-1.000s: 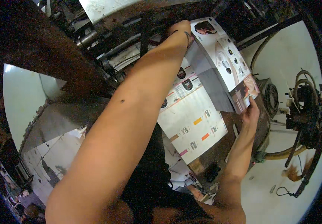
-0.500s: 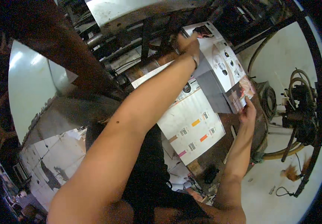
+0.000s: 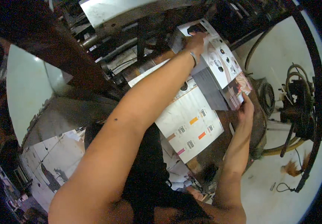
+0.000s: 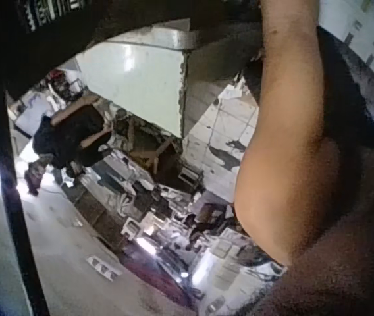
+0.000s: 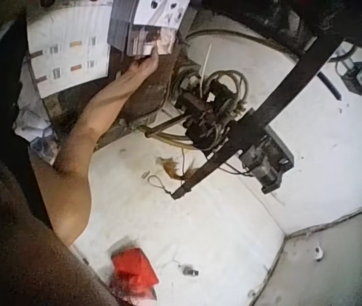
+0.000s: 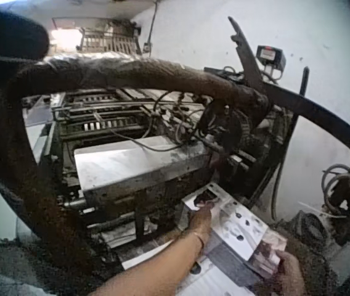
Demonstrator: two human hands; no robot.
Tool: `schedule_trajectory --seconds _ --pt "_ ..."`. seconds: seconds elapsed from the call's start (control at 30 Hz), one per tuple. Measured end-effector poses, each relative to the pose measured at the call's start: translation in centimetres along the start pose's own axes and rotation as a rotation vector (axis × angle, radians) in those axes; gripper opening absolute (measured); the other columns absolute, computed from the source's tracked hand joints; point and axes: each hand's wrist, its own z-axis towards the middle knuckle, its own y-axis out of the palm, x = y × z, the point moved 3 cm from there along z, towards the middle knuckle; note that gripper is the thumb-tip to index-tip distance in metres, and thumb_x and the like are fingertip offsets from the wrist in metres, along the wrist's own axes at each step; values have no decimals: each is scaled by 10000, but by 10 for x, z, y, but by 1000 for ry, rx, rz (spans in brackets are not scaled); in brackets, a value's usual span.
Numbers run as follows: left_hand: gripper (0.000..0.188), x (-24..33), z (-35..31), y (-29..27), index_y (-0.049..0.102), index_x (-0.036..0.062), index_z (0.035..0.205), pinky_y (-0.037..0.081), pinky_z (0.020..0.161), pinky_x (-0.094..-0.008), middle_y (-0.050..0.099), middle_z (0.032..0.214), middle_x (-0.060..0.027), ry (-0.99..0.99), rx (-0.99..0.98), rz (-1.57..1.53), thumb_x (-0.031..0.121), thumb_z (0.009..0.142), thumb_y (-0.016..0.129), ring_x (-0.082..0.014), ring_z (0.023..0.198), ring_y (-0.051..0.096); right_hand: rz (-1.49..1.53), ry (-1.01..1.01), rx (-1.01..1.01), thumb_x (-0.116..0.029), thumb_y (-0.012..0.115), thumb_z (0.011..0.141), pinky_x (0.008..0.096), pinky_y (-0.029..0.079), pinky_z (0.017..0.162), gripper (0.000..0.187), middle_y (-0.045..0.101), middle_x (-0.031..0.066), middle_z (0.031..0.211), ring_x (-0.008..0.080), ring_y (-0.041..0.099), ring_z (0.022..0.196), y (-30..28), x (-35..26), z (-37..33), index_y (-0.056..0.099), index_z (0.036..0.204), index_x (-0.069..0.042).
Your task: The recorder is inspecting and stacking large printed sheets in a printing or packaging facility.
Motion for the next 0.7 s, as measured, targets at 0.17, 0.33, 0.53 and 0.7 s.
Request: schedule_trajectory --seconds 0.17,0.33,0.53,0.7 --pt "343 -5 19 1 597 156 1147 418 880 -474 553 1189 -164 -67 -110 -113 324 894 440 -293 1072 530 -134 -57 74 -163 565 869 329 548 627 258 648 110 920 228 651 755 -5 -5 2 557 1058 13" --pt "398 5 16 -5 593 112 1152 368 923 -501 530 1243 -164 24 96 267 356 860 474 -318 1095 521 -54 -53 29 -154 559 869 323 556 580 237 650 104 898 232 656 700 -9 -3 8 567 1046 3" --pt "560 9 40 -4 580 75 1140 431 946 -356 576 1161 -130 505 -102 754 332 662 718 -248 1096 539 -111 -149 154 -178 652 785 267 443 467 194 652 80 788 172 609 614 -4 -4 8 637 902 -23" --pt "347 -4 42 -15 584 81 1120 423 928 -348 584 1126 -79 -36 -139 -142 309 868 515 -240 1060 534 -64 -122 134 -161 660 777 293 464 500 201 653 86 791 178 618 635 0 -5 2 636 899 -3"
